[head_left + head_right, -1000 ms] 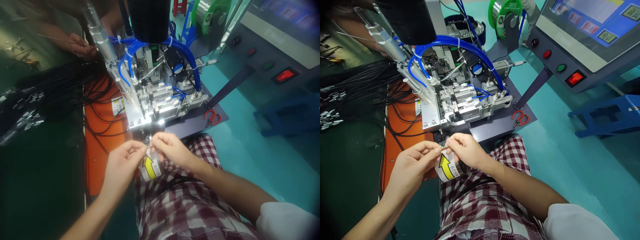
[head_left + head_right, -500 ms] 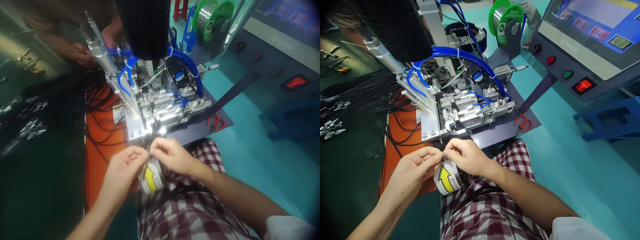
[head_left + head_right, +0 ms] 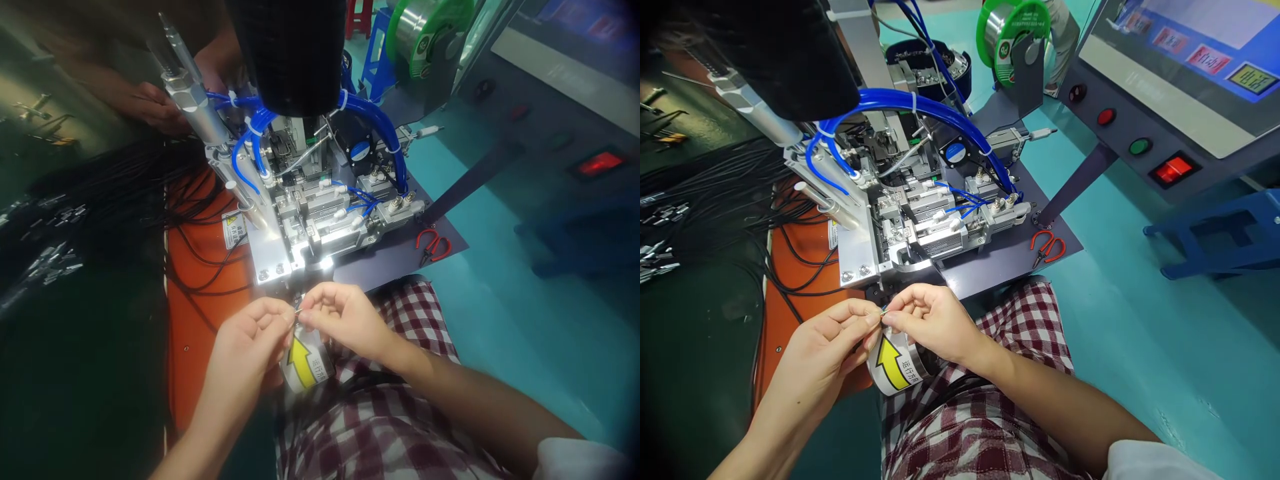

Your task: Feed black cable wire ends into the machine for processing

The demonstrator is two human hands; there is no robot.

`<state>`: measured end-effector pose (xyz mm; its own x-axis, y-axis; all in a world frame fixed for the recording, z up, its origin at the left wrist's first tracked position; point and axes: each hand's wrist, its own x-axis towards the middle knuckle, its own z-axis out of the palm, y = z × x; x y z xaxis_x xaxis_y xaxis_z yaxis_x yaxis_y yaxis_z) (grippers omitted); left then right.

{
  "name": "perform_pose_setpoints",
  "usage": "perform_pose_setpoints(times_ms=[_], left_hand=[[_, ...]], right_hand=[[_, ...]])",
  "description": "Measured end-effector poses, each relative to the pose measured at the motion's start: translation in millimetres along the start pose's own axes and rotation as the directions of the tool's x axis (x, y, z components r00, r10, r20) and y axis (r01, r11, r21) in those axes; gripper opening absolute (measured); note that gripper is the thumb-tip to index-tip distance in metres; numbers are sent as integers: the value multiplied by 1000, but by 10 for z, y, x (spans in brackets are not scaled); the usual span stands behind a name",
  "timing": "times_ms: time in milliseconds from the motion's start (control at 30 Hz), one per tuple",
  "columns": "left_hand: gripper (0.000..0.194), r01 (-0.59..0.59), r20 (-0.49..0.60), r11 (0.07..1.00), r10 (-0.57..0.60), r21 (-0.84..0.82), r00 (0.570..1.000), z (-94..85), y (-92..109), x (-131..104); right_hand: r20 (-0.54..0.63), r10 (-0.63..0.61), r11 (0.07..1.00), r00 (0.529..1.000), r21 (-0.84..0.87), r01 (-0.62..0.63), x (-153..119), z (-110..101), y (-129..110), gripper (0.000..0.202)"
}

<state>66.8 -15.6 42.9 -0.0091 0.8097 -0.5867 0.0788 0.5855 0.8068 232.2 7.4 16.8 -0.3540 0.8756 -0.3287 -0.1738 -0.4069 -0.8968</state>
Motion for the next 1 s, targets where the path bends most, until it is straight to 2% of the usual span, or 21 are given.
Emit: perform_pose_setpoints(times_ms=[133,233,300,400,533,733,1000], left_hand=[[34,26,-10,1000,-26,2,1000,17,18,-10],[34,48,-4,999,-48,13,999,18,35,-31],[35,80,-7,996,-80,26,997,19,46,-45],[35,108,-18,994,-107,17,994,27,53,-56],[35,62,-9,996,-63,-69,998,46,33,-56],[24,-17,15,992,19,-125,1000,57,-11,-47],[23,28,14,999,-27,-39,1000,43,-45,-76]], right_hand=[[-29,-86,989,996,-125,82,-36,6,29,14],[-48,-110,984,993,-146,102,-53,24,22,10],[-63,-75,993,995,-91,69,-53,46,7,13],[-56,45,996,997,76,-41,-48,92,-13,24],[-82,101,977,992,195,-83,-70,162,10,29],[-172,10,988,985,153,16,-128,223,99,22],[-158,14,991,987,132,7,-99,171,59,19]])
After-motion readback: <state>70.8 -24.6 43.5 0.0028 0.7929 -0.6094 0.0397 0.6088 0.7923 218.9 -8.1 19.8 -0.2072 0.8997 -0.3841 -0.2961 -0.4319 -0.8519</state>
